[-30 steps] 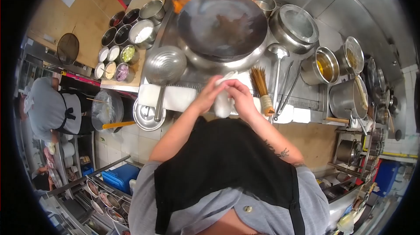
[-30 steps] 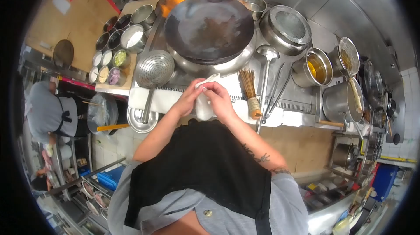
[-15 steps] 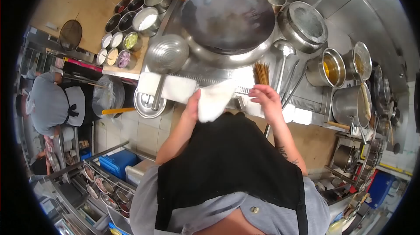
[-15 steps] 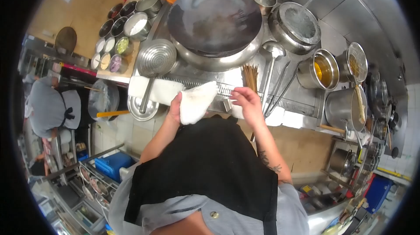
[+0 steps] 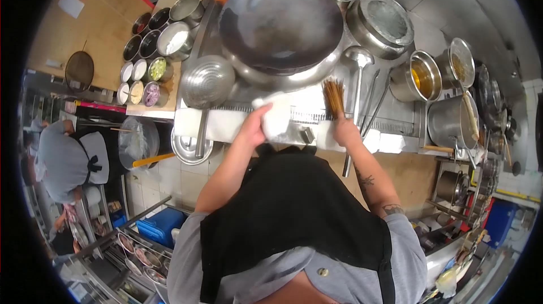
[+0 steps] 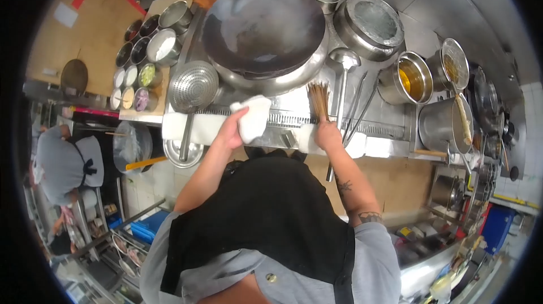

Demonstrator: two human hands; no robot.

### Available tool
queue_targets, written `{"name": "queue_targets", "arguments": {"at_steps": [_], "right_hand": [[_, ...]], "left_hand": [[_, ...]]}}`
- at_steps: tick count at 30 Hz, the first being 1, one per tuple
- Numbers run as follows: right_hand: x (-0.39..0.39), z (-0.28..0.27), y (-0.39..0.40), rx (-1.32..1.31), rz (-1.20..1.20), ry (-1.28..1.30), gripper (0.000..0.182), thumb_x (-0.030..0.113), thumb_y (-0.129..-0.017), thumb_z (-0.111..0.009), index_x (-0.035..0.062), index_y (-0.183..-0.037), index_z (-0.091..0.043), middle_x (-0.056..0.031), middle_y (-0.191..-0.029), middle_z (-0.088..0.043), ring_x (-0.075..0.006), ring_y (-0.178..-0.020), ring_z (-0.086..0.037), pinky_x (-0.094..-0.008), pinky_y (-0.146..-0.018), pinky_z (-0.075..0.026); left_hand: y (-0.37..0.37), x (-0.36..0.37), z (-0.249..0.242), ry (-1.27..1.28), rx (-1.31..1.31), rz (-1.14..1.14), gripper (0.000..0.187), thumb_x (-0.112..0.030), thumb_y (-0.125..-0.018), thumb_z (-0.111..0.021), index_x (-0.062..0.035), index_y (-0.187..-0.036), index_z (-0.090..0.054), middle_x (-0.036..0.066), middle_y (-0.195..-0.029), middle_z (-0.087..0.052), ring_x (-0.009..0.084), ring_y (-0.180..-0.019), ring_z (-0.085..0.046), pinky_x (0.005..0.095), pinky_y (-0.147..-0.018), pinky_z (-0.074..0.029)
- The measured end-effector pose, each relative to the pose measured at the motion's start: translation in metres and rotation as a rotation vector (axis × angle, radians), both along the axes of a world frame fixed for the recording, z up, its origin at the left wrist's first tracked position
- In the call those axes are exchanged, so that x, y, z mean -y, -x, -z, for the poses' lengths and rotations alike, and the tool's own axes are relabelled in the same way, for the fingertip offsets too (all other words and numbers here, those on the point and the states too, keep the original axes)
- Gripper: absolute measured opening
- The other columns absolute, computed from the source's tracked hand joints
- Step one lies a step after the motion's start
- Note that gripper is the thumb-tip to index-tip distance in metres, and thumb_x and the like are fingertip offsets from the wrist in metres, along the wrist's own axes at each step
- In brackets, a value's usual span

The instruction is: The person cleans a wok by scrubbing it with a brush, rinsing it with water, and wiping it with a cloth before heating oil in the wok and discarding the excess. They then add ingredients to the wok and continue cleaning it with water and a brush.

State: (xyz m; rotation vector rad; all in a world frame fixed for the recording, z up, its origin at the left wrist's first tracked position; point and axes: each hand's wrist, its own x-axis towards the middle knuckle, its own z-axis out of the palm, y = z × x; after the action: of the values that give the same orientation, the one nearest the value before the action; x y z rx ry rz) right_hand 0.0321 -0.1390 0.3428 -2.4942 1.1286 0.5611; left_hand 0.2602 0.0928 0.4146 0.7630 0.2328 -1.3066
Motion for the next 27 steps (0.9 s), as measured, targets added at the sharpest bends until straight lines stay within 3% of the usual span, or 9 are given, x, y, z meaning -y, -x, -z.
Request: {"name": "queue_targets", "arguments": {"at_steps": [1,5,8,12,16,18,21,25,27], "right_hand": [[0.0,-0.001,0.002,-0.029,-0.013,-0.038,0.071,0.014,-0.083,-0.061,0.0031,-0.147,-0.03,-0.0278,-0.115,-0.057,-0.0365,-0.099,-0.064,-0.0422,-0.085,-0.054],[-0.004,-0.062,0.016,0.792,1.004,-1.099,0.078,0.007,-0.087,-0.058,0.0095,-0.154,-0.018,-0.0135,-0.115,-0.058,-0.0253,-0.088,-0.064,-0.0384,-0.069,-0.057],[-0.056,-0.159,-0.013,1.191,1.015,-1.034,0.076,0.005,-0.088,-0.058,0.0155,-0.154,-0.021,-0.0125,-0.116,-0.057,-0.0267,-0.081,-0.064,-0.04,-0.061,-0.057],[-0.004,-0.21,-0.062,1.294,0.66,-0.931,0.078,0.005,-0.087,-0.059,0.0178,-0.154,-0.021,-0.0148,-0.119,-0.056,-0.0248,-0.075,-0.063,-0.0361,-0.054,-0.056],[0.071,-0.258,-0.138,1.472,0.411,-0.705,0.073,0.009,-0.091,-0.062,0.0128,-0.153,-0.024,-0.0125,-0.121,-0.057,-0.0211,-0.079,-0.063,-0.0347,-0.062,-0.056],[0.091,-0.288,-0.164,1.391,0.369,-0.627,0.071,0.01,-0.093,-0.061,0.0123,-0.153,-0.024,-0.0122,-0.12,-0.058,-0.0206,-0.078,-0.063,-0.0338,-0.062,-0.056],[0.105,-0.296,-0.182,1.409,0.312,-0.664,0.071,0.011,-0.093,-0.062,0.0125,-0.153,-0.024,-0.0118,-0.116,-0.06,-0.0207,-0.077,-0.063,-0.0332,-0.061,-0.055],[0.086,-0.261,-0.205,1.5,0.358,-0.785,0.072,0.01,-0.092,-0.063,0.0127,-0.153,-0.024,-0.0113,-0.106,-0.062,-0.0211,-0.076,-0.064,-0.0339,-0.059,-0.055],[0.082,-0.244,-0.214,1.452,0.345,-0.835,0.074,0.01,-0.093,-0.062,0.0132,-0.154,-0.019,-0.0113,-0.11,-0.06,-0.0214,-0.076,-0.064,-0.0344,-0.059,-0.055]], "left_hand": [[-0.008,0.008,-0.017,0.03,-0.003,-0.006,0.044,-0.028,-0.097,-0.055,0.0024,-0.129,-0.052,0.016,-0.123,-0.061,0.0291,-0.114,-0.06,0.0453,-0.1,-0.048],[-0.043,0.03,-0.034,-0.002,-0.076,-0.086,0.046,-0.04,-0.097,-0.05,-0.006,-0.127,-0.052,0.014,-0.129,-0.057,0.0305,-0.122,-0.053,0.0471,-0.099,-0.043],[-0.058,0.053,-0.067,-0.027,-0.103,-0.094,0.043,-0.037,-0.097,-0.05,-0.0042,-0.126,-0.052,0.015,-0.125,-0.059,0.0304,-0.119,-0.055,0.0473,-0.1,-0.044],[-0.07,0.096,0.023,-0.094,-0.016,-0.138,0.03,-0.021,-0.095,-0.056,0.0026,-0.114,-0.056,0.017,-0.108,-0.065,0.0316,-0.098,-0.066,0.0458,-0.086,-0.055],[-0.077,0.086,0.003,-0.218,0.06,-0.091,0.021,-0.01,-0.095,-0.055,0.0027,-0.112,-0.056,0.016,-0.103,-0.066,0.0287,-0.091,-0.067,0.0444,-0.081,-0.057],[-0.075,0.061,-0.036,-0.109,0.012,-0.107,0.034,-0.028,-0.101,-0.047,-0.0006,-0.12,-0.052,0.015,-0.113,-0.063,0.0283,-0.104,-0.064,0.0455,-0.09,-0.053],[-0.075,0.031,-0.063,-0.002,-0.024,-0.08,0.055,-0.05,-0.103,-0.034,-0.004,-0.13,-0.046,0.013,-0.125,-0.057,0.0276,-0.119,-0.056,0.0467,-0.1,-0.046],[-0.07,0.047,-0.077,-0.028,0.007,-0.022,0.042,-0.038,-0.101,-0.049,-0.0043,-0.125,-0.049,0.013,-0.12,-0.06,0.0275,-0.111,-0.061,0.0463,-0.093,-0.051],[-0.065,0.066,-0.048,-0.105,-0.028,-0.137,0.036,-0.032,-0.098,-0.054,-0.0041,-0.121,-0.051,0.012,-0.113,-0.062,0.0278,-0.104,-0.063,0.0459,-0.088,-0.053]]}}
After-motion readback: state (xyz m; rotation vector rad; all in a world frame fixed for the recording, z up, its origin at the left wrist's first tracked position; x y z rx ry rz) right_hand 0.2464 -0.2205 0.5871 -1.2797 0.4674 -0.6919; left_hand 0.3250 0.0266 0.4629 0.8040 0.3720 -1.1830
